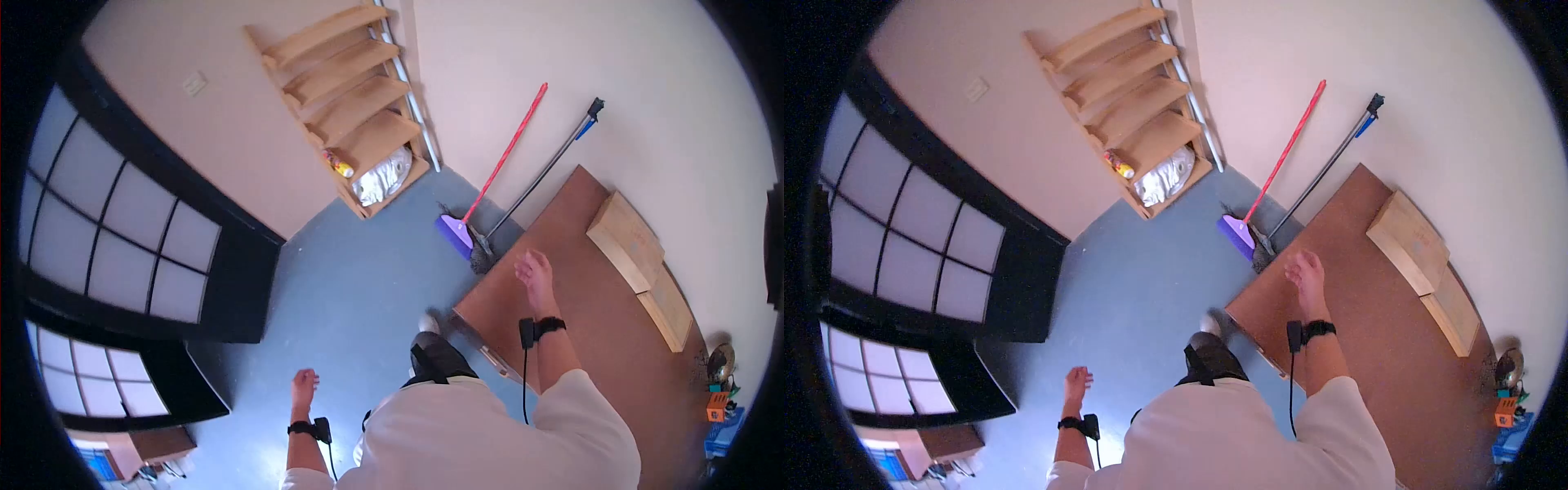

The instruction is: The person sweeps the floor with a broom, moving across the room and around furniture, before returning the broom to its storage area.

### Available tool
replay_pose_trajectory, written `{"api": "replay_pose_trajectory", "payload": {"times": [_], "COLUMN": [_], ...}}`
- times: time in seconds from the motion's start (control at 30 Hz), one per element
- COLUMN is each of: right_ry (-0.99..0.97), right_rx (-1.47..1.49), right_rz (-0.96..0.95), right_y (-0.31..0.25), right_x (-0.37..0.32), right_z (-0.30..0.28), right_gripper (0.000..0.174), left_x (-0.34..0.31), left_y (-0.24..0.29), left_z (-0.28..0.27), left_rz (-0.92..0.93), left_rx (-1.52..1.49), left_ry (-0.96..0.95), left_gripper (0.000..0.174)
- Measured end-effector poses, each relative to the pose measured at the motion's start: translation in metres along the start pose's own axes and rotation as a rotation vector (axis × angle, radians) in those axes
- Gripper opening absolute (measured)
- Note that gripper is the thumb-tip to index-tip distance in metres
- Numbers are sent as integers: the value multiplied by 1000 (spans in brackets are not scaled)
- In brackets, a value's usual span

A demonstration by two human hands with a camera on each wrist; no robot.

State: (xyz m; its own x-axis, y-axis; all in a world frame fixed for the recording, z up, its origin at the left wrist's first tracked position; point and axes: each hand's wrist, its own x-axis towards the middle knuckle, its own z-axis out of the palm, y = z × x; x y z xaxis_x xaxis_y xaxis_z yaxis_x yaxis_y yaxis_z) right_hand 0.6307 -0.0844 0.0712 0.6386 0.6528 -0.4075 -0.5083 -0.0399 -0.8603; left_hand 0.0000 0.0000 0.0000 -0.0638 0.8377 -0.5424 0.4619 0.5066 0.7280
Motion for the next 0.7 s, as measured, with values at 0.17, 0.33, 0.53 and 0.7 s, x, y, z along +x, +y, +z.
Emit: {"api": "replay_pose_trajectory", "payload": {"times": [0.17, 0.33, 0.53, 0.7], "right_ry": [45, 238, 382, 239], "right_rx": [172, 0, -398, -949], "right_rz": [-48, -49, -96, -174], "right_y": [-4, -21, -44, -80], "right_x": [137, 304, 456, 581], "right_z": [53, 70, 34, -34], "right_gripper": [54, 68, 73, 64], "left_x": [82, 171, 246, 228], "left_y": [117, 173, 207, 216], "left_z": [27, 16, -59, -96], "left_rz": [279, 244, -172, -417], "left_rx": [397, 874, 284, 235], "left_ry": [-284, -366, -202, -33], "left_gripper": [25, 20, 28, 16]}}
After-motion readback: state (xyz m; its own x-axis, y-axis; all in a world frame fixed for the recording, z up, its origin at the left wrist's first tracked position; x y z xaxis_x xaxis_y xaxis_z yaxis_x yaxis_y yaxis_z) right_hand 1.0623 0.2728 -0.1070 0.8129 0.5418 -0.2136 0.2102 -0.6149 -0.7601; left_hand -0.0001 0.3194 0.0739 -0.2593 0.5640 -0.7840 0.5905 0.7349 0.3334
